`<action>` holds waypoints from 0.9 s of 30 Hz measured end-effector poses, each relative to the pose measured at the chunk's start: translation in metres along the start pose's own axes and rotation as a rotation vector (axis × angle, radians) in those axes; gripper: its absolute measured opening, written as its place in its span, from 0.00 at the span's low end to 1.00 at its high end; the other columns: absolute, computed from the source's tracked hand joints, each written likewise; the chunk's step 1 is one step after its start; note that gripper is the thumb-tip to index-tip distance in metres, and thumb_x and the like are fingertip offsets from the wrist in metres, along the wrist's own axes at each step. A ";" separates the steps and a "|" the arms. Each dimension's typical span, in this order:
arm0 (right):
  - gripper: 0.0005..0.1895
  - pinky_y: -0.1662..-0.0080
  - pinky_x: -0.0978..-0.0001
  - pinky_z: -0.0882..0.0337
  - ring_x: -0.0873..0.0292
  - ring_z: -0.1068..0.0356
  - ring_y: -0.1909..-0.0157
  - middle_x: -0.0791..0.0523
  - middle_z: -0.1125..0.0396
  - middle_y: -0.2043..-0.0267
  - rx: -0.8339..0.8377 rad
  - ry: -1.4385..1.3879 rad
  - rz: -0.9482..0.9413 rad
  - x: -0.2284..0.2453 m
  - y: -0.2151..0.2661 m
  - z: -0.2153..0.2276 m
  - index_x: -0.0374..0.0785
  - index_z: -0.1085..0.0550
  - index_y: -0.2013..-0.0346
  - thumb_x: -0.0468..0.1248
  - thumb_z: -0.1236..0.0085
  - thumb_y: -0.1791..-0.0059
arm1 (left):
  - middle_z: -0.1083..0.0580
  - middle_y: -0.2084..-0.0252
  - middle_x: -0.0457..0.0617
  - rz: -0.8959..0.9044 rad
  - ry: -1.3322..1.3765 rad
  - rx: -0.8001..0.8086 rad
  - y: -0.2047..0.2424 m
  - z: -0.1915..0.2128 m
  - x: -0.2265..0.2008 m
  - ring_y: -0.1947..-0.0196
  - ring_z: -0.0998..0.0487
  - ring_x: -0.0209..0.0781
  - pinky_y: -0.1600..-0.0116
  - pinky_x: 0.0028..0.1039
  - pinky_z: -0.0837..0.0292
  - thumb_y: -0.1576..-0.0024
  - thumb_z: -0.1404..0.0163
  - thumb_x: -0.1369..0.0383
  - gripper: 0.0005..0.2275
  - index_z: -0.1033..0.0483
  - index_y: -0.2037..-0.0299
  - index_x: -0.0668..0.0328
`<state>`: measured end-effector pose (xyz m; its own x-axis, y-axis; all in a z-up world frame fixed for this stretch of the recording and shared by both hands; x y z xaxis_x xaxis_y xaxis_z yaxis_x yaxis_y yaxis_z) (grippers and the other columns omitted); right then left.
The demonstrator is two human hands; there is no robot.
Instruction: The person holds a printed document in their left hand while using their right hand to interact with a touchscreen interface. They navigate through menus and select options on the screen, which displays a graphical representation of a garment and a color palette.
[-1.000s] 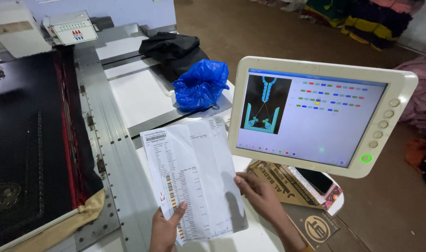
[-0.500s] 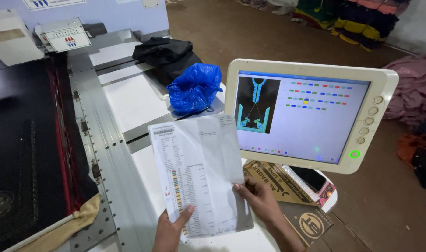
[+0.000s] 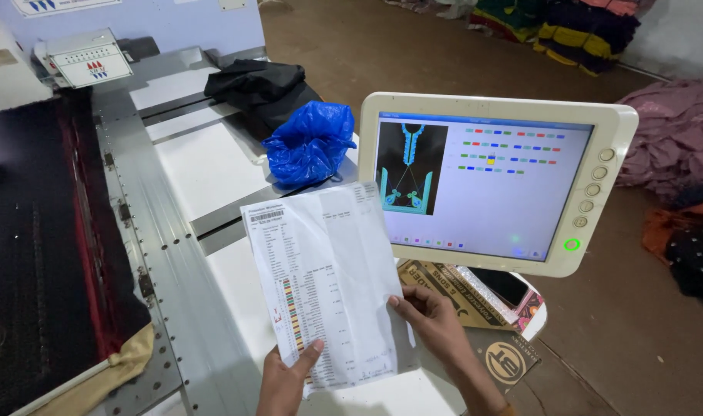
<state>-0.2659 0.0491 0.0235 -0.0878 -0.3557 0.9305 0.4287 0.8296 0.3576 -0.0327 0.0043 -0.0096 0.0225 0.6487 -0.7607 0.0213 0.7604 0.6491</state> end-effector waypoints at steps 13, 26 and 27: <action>0.19 0.62 0.71 0.20 0.65 0.21 0.65 0.59 0.19 0.58 -0.210 0.622 0.291 -0.025 -0.017 0.018 0.55 0.25 0.43 0.45 0.44 0.49 | 0.19 0.43 0.59 -0.082 0.156 -0.071 -0.005 0.009 0.001 0.44 0.20 0.54 0.34 0.41 0.27 0.47 0.41 0.71 0.22 0.22 0.42 0.70; 0.33 0.69 0.64 0.27 0.60 0.31 0.76 0.57 0.25 0.73 -0.450 0.748 0.203 -0.002 -0.008 0.044 0.58 0.46 0.23 0.46 0.56 0.44 | 0.20 0.41 0.57 -0.050 0.097 -0.049 -0.004 0.013 -0.002 0.41 0.21 0.54 0.33 0.42 0.28 0.47 0.41 0.70 0.23 0.23 0.39 0.67; 0.33 0.72 0.63 0.34 0.59 0.34 0.77 0.58 0.27 0.76 -0.475 0.755 0.216 0.000 -0.007 0.045 0.58 0.45 0.23 0.47 0.56 0.45 | 0.21 0.40 0.58 -0.049 0.147 -0.039 -0.002 0.011 -0.003 0.41 0.21 0.55 0.33 0.42 0.28 0.48 0.42 0.71 0.25 0.25 0.38 0.67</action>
<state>-0.3094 0.0627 0.0243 0.5764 -0.5384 0.6147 0.7065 0.7064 -0.0437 -0.0217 0.0008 -0.0082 -0.1237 0.6061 -0.7857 -0.0202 0.7901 0.6127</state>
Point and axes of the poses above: each hand's wrist, its own y-axis away from the middle knuckle, its own z-axis out of the back of the hand, x = y × z, the point moved 1 cm from there along -y, towards the middle knuckle
